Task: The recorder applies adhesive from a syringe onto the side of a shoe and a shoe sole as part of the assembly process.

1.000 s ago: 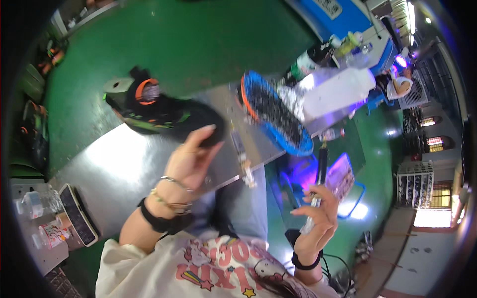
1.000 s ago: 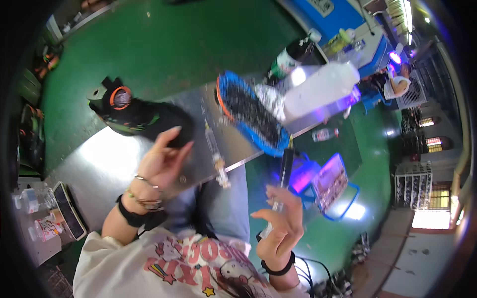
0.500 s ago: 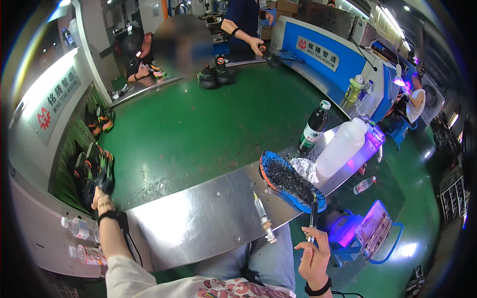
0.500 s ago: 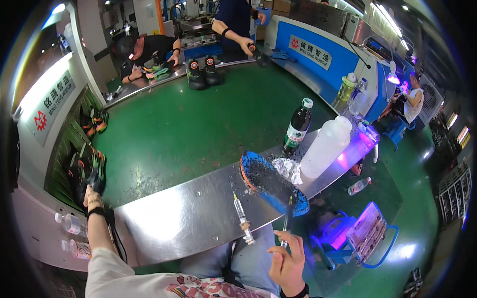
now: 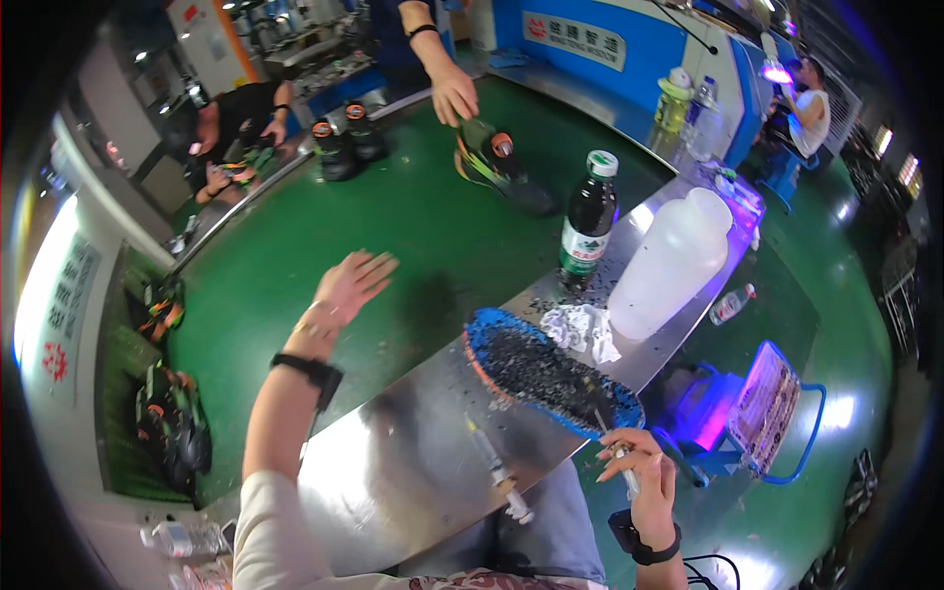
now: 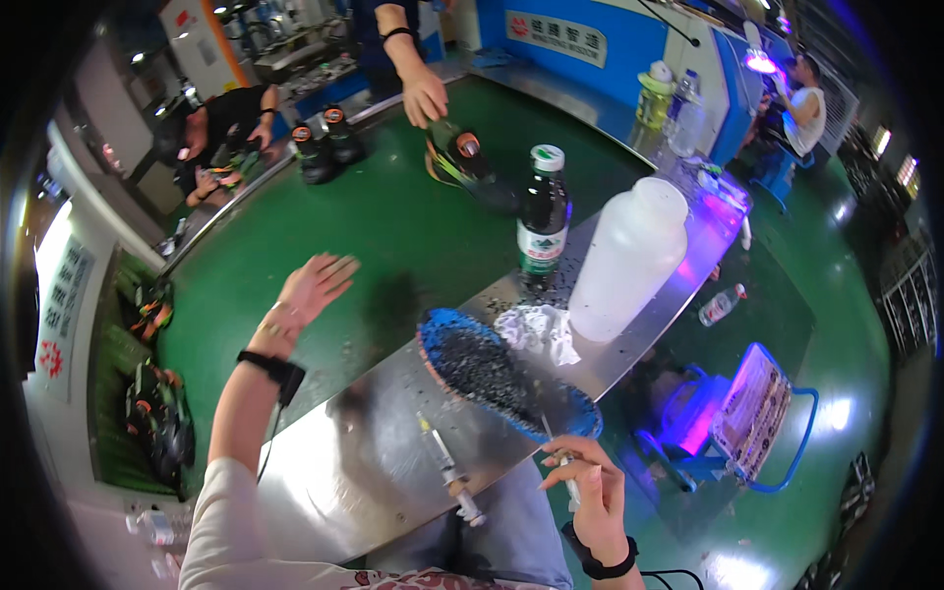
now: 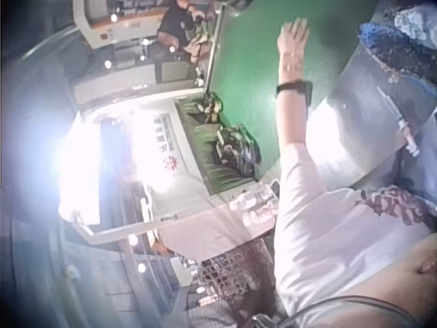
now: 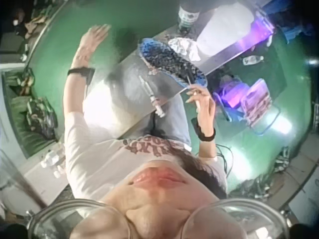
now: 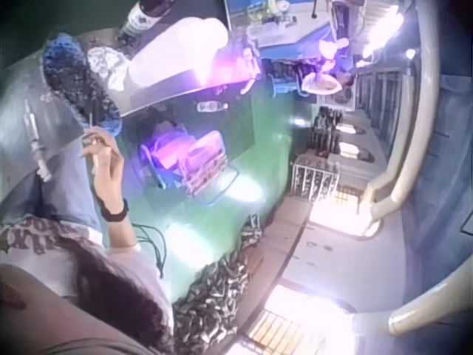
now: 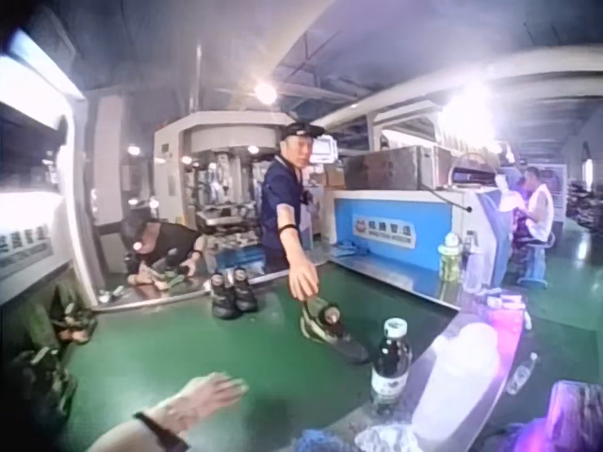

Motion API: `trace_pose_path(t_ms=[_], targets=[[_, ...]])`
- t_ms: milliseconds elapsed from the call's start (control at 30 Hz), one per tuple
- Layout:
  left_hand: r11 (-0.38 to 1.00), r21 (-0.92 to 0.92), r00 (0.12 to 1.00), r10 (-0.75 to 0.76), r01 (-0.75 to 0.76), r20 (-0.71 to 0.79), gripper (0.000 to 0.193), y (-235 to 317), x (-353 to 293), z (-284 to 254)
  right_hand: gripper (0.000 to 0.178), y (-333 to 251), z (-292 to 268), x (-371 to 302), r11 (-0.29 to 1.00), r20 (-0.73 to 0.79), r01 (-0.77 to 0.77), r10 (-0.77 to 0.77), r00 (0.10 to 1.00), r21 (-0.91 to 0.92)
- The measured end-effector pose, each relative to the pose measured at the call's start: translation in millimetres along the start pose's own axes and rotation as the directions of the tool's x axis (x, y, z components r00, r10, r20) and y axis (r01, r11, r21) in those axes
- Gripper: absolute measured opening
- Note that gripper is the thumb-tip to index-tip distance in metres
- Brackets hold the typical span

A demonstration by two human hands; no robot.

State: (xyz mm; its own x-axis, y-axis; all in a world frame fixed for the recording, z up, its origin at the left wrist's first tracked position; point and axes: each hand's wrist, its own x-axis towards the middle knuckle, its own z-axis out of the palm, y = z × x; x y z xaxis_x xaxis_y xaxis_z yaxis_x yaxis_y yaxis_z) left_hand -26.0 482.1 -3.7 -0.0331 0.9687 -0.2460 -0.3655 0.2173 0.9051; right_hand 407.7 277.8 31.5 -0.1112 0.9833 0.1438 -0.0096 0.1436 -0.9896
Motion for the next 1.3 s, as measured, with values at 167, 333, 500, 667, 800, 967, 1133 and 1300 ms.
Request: trace_pose_path(t_ms=[167, 333, 500, 667, 800, 967, 1133, 1300], targets=[[0.849, -0.176, 0.866, -0.481, 0.498, 0.136, 0.081, -44.4, 155.3, 167.9, 0.070, 3.9, -18.0, 0.0, 0.986, 0.002, -0.168, 0.168, 0.986, 0.011], [0.756, -0.356, 0.819, -0.572, 0.548, 0.047, 0.085, -65.9, 241.0, 239.1, 0.074, -9.1, -7.3, 17.3, 0.966, -0.019, -0.205, 0.205, 0.979, -0.159], [0.765, -0.321, 0.802, -0.597, 0.558, -0.029, 0.071, -70.0, 276.5, 249.5, 0.074, -12.1, -8.2, 26.8, 0.944, 0.005, -0.224, 0.232, 0.973, -0.243], [0.911, -0.213, 0.934, -0.354, 0.354, 0.036, 0.046, -32.5, 266.6, 205.6, 0.074, -17.7, -5.7, 20.7, 0.955, 0.009, -0.219, 0.225, 0.974, -0.201], [0.832, -0.399, 0.919, -0.309, 0.385, 0.245, 0.041, 44.1, 166.9, 161.9, 0.071, -11.6, -12.3, -1.8, 0.982, 0.036, -0.112, 0.119, 0.992, -0.152], [0.970, 0.003, 0.942, -0.237, 0.243, 0.236, 0.042, 34.4, -42.1, 76.3, 0.069, -19.5, -22.1, -20.7, 0.996, -0.013, -0.067, 0.068, 0.998, 0.054], [0.859, 0.216, 0.879, -0.417, 0.464, -0.231, 0.073, -20.2, -321.6, 12.9, 0.066, -0.8, -23.0, -17.6, 0.997, -0.048, -0.018, 0.022, 0.999, 0.072], [0.857, -0.018, 0.827, -0.503, 0.515, -0.251, 0.085, -110.4, -473.2, 24.8, 0.063, 11.8, -6.2, -1.4, 0.985, -0.051, -0.021, 0.030, 0.998, 0.173]])
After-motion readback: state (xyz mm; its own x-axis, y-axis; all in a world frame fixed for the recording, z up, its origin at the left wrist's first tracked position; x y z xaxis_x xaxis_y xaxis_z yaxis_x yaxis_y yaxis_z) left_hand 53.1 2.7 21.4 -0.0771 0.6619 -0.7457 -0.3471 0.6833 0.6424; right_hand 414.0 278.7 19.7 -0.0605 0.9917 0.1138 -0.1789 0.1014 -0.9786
